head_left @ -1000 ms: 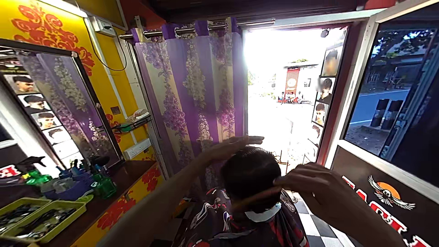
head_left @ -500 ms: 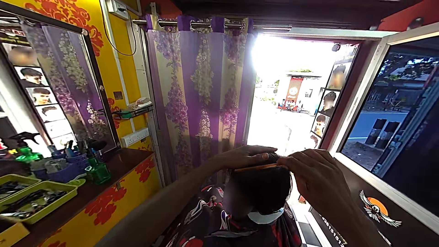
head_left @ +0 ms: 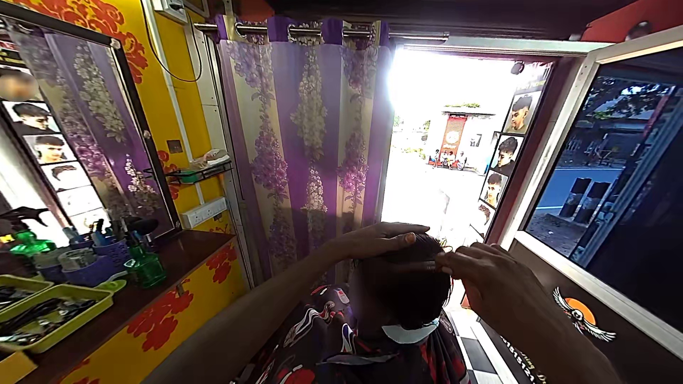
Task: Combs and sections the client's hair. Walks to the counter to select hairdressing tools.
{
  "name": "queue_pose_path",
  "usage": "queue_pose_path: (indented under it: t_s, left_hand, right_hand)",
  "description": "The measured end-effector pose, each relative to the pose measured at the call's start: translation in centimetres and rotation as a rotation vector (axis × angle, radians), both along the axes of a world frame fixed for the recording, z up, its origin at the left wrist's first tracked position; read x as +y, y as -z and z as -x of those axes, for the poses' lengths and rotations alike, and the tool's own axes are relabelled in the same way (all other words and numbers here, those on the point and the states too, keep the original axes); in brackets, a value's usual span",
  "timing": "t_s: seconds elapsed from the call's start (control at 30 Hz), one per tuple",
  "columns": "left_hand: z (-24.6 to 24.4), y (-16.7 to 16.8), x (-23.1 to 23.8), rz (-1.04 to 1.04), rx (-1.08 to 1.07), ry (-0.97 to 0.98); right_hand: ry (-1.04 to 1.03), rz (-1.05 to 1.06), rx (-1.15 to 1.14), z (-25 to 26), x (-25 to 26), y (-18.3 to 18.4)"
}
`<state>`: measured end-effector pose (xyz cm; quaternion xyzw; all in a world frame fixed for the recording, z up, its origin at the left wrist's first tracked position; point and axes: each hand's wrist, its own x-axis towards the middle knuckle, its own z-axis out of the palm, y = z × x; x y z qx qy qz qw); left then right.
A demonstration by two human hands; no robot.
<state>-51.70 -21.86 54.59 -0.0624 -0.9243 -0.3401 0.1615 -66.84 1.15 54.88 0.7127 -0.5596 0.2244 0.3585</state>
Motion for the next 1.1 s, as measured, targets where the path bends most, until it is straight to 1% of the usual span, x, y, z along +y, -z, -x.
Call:
queue_pose_path:
  t_s: [0.07, 0.1, 0.17, 0.2, 0.23, 0.27, 0.3, 0.33, 0.37, 0.4, 0.43, 0.5, 0.67, 0.83, 0.93, 1.0, 1.1]
  left_hand:
    - [-0.1, -0.1, 0.1, -0.009, -0.004, -0.007]
    - [-0.1, -0.2, 0.2, -0.014, -0.009, -0.008]
    - [-0.1, -0.1, 0.1, -0.026, -0.008, -0.003]
    - [-0.1, -0.1, 0.1, -0.032, -0.009, -0.003]
    - [-0.1, 0.0, 0.1, -0.035, -0.007, 0.001]
    - [-0.1, 0.0, 0.1, -0.037, -0.007, 0.009]
    - [0.0, 0.0, 0.1, -0.033, -0.007, 0.014]
    - [0.0, 0.0, 0.1, -0.032, -0.005, 0.016]
    - [0.1, 0.0, 0.0, -0.03, 0.001, 0.024]
    - [0.2, 0.1, -0.2, -0.032, 0.014, 0.045]
    - [0.4, 0.3, -0.5, -0.037, 0.032, 0.078]
    - [0.6, 0.4, -0.7, -0.042, 0.035, 0.102]
    - [0.3, 0.2, -0.3, -0.03, 0.029, 0.058]
    - [0.3, 0.2, -0.3, -0.046, 0.022, 0.07]
    - [-0.1, 0.0, 0.2, -0.048, -0.017, 0.015]
    - [-0.1, -0.1, 0.3, -0.034, -0.013, 0.011]
    - [-0.2, -0.3, 0.4, -0.015, -0.01, 0.013]
  right_hand:
    - [0.021, -0.223, 0.038, -0.4, 1.7, 0.5]
    - [0.031, -0.363, 0.051, -0.7, 2.4, 1.0]
    - [-0.025, -0.687, 0.064, -1.0, 3.2, 1.5]
    - [-0.081, -0.799, 0.075, -1.0, 3.3, 1.5]
    - [-0.146, -0.804, 0.072, -1.1, 3.4, 1.4]
    - [-0.213, -0.677, 0.049, -1.1, 3.3, 1.3]
    - [-0.238, -0.464, 0.018, -1.2, 3.0, 1.1]
    - [-0.202, -0.219, 0.002, -1.4, 2.5, 0.9]
    - [-0.142, -0.019, -0.01, -1.6, 1.9, 0.3]
    - [-0.092, 0.108, -0.024, -1.6, 1.4, -0.3]
    - [-0.049, 0.175, -0.028, -1.4, 1.1, -0.7]
    - [-0.007, 0.193, -0.019, -1.0, 0.6, -1.0]
    - [0.005, 0.136, 0.033, -0.6, -0.2, -0.3]
    - [-0.012, 0.16, 0.045, -0.8, -0.2, -0.4]
    - [0.017, 0.11, 0.067, -1.0, -0.2, -0.4]
    - [0.028, 0.066, 0.049, -1.0, 0.0, -0.5]
    - [0.046, -0.059, 0.046, -1.2, 1.0, -0.5]
